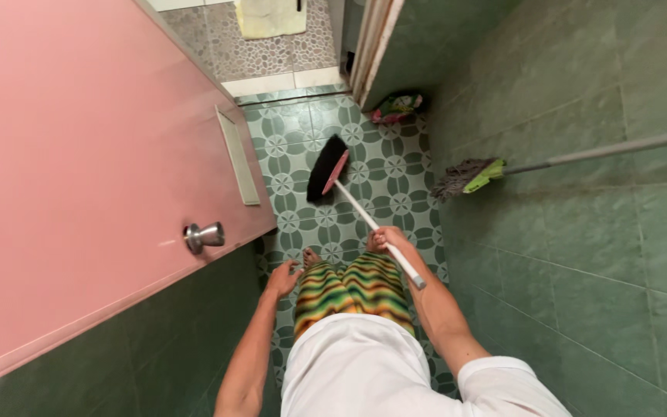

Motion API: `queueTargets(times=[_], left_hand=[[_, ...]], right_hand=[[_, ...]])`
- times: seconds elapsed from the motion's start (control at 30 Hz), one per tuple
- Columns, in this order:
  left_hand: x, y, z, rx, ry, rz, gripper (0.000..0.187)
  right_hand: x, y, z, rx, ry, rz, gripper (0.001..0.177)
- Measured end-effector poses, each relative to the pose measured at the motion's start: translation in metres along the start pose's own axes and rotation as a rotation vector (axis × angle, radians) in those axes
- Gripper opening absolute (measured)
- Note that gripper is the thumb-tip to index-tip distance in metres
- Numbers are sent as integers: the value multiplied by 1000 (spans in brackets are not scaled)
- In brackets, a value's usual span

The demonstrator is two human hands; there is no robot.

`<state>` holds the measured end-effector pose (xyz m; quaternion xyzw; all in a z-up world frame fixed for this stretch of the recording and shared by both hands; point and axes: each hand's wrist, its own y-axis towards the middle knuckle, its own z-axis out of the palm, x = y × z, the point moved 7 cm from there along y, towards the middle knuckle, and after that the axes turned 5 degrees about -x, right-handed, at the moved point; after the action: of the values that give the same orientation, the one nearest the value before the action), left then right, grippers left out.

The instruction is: The person sweeps the tiled floor of a bathroom using a broom, gathering dirt and debris toward a specific area.

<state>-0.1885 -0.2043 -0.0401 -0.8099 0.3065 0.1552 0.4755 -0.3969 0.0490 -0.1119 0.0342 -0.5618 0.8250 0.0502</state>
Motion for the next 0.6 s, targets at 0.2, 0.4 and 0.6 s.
queueTargets(times=[0.2,0.4,0.6], left_hand=[[-25,-9,22,-79,109,44,45],[-53,-14,61,-51,95,9,48],[-71,-4,86,-22,98,-37,60]], right_hand=[[59,-23,-67,-79,121,-117,13],[62,-59,-84,-116,-213,-218,7],[42,-85,-75,-74,-675,-181,34]])
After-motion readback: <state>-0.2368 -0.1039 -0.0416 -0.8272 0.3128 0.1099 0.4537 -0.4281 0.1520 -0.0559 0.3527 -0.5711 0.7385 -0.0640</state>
